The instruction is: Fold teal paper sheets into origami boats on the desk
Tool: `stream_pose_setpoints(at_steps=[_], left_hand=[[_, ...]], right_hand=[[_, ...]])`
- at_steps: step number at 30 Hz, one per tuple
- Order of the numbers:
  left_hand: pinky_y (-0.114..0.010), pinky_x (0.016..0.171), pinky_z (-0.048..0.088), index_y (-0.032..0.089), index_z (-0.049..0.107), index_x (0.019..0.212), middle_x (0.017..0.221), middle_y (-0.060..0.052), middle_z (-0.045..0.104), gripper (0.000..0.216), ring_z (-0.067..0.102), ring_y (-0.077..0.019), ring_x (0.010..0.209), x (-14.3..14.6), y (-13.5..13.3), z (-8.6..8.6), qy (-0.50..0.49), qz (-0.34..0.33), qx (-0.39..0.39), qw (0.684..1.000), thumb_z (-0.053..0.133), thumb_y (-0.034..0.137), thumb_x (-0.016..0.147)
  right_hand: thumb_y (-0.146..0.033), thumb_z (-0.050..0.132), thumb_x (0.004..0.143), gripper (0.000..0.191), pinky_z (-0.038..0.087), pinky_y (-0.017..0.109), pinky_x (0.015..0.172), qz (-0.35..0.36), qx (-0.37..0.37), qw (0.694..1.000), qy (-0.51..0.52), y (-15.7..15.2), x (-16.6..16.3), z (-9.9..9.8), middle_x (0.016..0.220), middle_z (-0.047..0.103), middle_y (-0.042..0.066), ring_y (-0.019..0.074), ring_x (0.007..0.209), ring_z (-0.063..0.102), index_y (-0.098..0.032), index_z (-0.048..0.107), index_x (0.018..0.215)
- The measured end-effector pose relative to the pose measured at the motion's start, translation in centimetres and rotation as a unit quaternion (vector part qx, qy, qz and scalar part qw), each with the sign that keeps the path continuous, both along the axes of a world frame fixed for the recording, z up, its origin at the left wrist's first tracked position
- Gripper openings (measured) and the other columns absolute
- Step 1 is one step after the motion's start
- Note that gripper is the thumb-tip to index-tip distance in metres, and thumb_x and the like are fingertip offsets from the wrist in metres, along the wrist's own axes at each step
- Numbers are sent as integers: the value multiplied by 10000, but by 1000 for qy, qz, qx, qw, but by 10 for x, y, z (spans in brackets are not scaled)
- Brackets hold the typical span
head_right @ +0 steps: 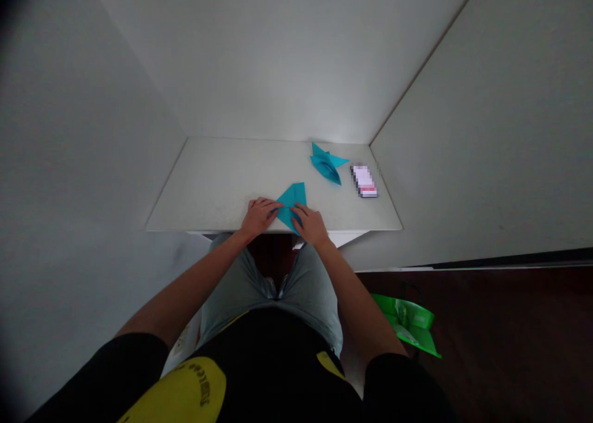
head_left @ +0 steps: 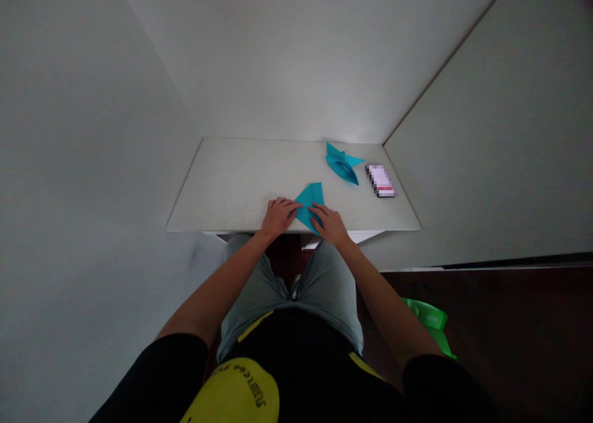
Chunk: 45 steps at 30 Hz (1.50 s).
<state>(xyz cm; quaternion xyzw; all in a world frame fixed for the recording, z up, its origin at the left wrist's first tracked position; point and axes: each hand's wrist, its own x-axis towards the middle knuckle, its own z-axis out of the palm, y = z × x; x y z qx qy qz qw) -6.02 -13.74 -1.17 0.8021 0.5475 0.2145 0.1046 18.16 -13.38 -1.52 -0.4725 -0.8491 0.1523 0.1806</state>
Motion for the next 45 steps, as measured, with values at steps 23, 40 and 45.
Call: stream_pose_setpoints(at_steps=[23,40,45], left_hand=[[-576,1344,229,137,532,1602,1666,-229,496,944,464,-397,1553,11,-16,16,119,-118,-49,985,656,766,910],[-454,1216,457,270,651,1513,1646,-112,554,531,641,-306,1397,2,16,32,159,-164,-109,968,512,480,1046],[-361,1055,569,289,729,1406,1475,-84,695,424,701,-267,1302,3,28,21,106,-131,-84,982,490,363,1064]], right_hand=[[-419,483,1109,552,543,421,1027,23,-34,996,-77,-34,-5,17,1563,646,131,301,1269,707,-195,497,1613],[-315,611,1056,186,499,421,930,1,83,995,45,-76,22,2,1170,795,91,274,1077,700,-233,742,1160],[-334,529,1086,387,476,458,1111,-18,56,997,40,-72,11,7,1463,707,127,290,1335,638,-213,668,1427]])
